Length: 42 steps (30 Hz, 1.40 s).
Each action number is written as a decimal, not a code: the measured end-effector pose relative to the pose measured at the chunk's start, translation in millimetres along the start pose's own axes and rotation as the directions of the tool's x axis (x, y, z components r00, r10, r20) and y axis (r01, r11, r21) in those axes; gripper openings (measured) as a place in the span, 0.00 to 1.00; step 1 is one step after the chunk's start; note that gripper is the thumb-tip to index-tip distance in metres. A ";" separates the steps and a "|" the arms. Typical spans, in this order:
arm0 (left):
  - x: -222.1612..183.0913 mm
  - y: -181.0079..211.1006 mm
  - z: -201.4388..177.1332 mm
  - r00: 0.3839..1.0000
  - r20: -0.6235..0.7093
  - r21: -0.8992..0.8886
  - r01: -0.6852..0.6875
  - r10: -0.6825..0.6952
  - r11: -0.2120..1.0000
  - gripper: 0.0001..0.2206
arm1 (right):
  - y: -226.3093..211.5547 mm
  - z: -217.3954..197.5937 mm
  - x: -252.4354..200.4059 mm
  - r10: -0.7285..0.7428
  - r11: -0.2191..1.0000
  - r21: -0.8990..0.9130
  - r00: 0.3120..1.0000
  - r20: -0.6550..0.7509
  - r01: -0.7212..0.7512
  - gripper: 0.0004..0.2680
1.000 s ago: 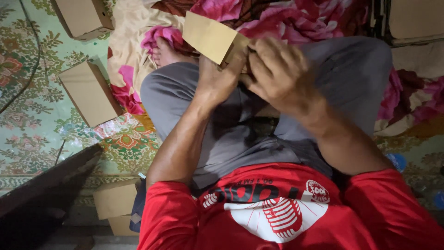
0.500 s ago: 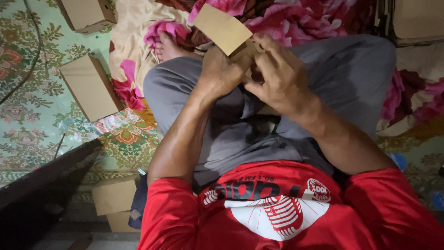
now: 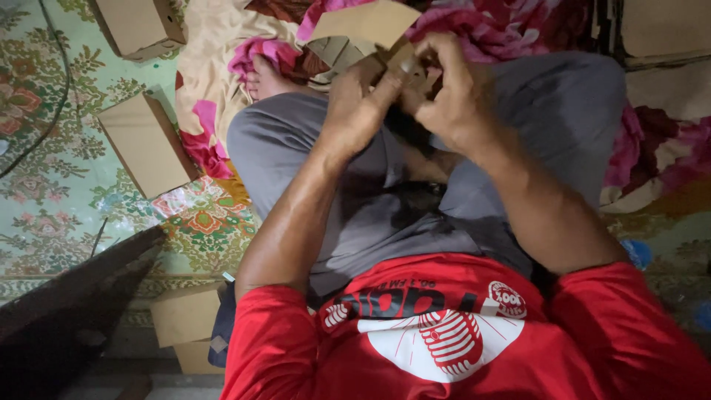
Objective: The person assembles a flat cardboard box by unfolding its sides and then tucking in the flaps by hand.
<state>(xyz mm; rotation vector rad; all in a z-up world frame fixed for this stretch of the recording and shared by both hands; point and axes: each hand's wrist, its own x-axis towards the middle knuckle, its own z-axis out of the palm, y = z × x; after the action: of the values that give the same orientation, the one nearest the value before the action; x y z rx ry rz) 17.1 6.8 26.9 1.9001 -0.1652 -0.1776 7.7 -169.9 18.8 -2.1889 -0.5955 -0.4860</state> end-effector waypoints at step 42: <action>2.1 -19.5 37.3 0.985 -0.053 0.098 -0.158 0.164 0.983 0.08 | 33.8 -17.6 4.1 0.154 0.952 0.247 0.981 0.117 -0.179 0.04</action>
<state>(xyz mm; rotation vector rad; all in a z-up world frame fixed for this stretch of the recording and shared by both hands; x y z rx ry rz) 12.0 -21.7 -3.8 1.9726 -0.2895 -0.0028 27.5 -201.9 11.3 -2.0006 -0.4892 -0.2020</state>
